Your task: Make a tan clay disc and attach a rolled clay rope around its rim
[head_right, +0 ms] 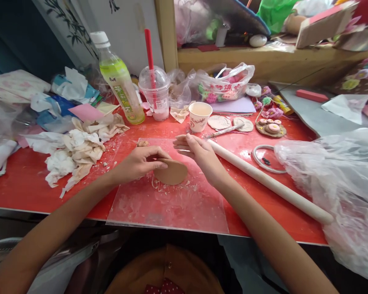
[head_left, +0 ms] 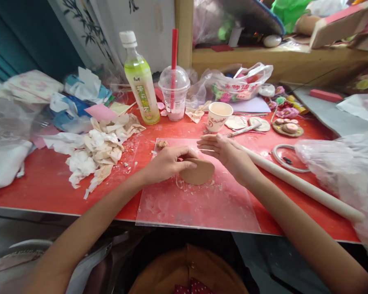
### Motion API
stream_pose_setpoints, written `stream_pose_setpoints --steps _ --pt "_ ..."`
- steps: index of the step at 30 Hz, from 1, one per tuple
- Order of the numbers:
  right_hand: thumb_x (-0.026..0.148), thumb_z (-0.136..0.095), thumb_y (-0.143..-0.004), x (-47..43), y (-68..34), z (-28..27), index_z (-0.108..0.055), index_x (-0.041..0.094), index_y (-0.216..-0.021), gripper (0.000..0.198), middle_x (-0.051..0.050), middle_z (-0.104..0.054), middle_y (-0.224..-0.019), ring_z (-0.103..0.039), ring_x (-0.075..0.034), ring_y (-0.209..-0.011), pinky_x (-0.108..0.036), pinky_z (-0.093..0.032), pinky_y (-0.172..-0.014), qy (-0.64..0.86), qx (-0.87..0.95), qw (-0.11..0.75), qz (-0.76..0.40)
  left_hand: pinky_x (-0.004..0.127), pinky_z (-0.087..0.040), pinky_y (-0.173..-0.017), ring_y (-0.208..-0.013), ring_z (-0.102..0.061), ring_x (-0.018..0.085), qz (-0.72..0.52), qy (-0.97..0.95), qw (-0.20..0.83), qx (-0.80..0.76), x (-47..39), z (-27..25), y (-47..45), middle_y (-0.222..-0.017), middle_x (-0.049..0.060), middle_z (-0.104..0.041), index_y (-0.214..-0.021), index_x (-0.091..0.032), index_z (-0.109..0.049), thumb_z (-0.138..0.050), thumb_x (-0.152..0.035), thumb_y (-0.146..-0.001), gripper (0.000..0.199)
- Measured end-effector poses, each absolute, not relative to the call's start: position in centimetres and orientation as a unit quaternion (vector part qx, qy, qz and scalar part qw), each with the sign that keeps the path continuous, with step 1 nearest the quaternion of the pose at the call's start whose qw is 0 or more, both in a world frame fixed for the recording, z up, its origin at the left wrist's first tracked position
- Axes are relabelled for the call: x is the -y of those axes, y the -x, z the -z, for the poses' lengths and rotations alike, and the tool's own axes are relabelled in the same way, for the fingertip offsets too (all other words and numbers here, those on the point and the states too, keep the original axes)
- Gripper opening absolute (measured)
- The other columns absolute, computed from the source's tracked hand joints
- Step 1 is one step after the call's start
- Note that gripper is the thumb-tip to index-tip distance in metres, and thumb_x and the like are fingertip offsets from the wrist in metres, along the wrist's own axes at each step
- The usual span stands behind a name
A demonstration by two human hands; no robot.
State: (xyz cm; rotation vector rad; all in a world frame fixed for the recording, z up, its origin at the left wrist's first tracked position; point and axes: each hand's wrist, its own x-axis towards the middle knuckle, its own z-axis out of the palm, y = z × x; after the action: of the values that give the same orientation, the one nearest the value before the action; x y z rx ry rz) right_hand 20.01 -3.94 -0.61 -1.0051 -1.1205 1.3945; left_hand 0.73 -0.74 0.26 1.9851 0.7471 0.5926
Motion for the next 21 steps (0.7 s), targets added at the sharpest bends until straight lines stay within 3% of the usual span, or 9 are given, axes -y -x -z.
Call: stream_pose_setpoints --steps 4,7,11,13,17,21 --pt "0.066 -0.030 -0.088 4.2 -19.5 0.8 -0.067 0.019 -0.097 0.061 -0.010 -0.070 -0.103 -0.064 -0.023 -0.102 -0.037 -0.052 -0.089 0.392 0.403 0.403 -0.722 0.027 -0.048 -0.076 -0.085 -0.062 0.015 -0.284 -0.773 0.471 -0.316 1.2 -0.8 -0.9 -0.092 0.002 -0.069 -0.090 -0.019 -0.066 -0.063 -0.027 -0.080 0.013" --pt "0.065 -0.027 -0.089 4.7 -19.0 0.6 -0.067 0.018 -0.097 0.062 -0.010 -0.071 -0.097 -0.065 -0.025 -0.100 -0.038 -0.055 -0.081 0.371 0.355 0.376 -0.771 0.028 -0.048 -0.076 -0.084 -0.062 0.015 -0.316 -0.805 0.354 -0.356 1.3 -0.6 -1.1 -0.092 0.003 -0.068 -0.095 -0.019 -0.064 -0.059 -0.029 -0.084 0.016" --pt "0.060 -0.033 -0.090 4.7 -18.7 0.7 -0.067 0.018 -0.094 0.055 -0.010 -0.072 -0.094 -0.067 -0.025 -0.098 -0.040 -0.055 -0.081 0.377 0.299 0.411 -0.774 0.036 -0.043 -0.094 -0.104 -0.056 0.019 -0.370 -0.869 0.061 -0.324 1.0 -0.1 -0.7 -0.111 0.008 -0.061 -0.115 -0.018 -0.055 -0.050 -0.029 -0.090 0.028" --pt "0.058 -0.036 -0.090 4.5 -18.9 0.7 -0.066 0.018 -0.093 0.050 -0.011 -0.072 -0.094 -0.066 -0.026 -0.098 -0.043 -0.055 -0.081 0.394 0.289 0.423 -0.763 0.037 -0.041 -0.097 -0.110 -0.052 0.021 -0.390 -0.870 -0.029 -0.301 0.6 0.1 -0.4 -0.114 0.011 -0.059 -0.119 -0.015 -0.051 -0.048 -0.025 -0.091 0.030" --pt "0.049 -0.046 -0.089 4.1 -20.6 -0.8 -0.066 0.021 -0.097 0.035 -0.008 -0.069 -0.107 -0.063 -0.027 -0.107 -0.044 -0.055 -0.084 0.406 0.321 0.513 -0.685 0.037 -0.043 -0.093 -0.103 -0.055 0.022 -0.359 -0.876 -0.121 -0.297 0.1 0.4 0.0 -0.108 0.011 -0.060 -0.117 -0.015 -0.050 -0.045 -0.022 -0.090 0.028" --pt "0.033 -0.050 -0.090 4.0 -24.9 -3.9 -0.068 0.024 -0.093 0.020 -0.003 -0.063 -0.124 -0.056 -0.025 -0.117 -0.040 -0.054 -0.083 0.457 0.327 0.656 -0.504 0.037 -0.044 -0.090 -0.101 -0.055 0.024 -0.303 -0.898 -0.156 -0.279 0.2 1.0 -0.3 -0.106 0.011 -0.061 -0.113 -0.013 -0.052 -0.045 -0.021 -0.089 0.026"
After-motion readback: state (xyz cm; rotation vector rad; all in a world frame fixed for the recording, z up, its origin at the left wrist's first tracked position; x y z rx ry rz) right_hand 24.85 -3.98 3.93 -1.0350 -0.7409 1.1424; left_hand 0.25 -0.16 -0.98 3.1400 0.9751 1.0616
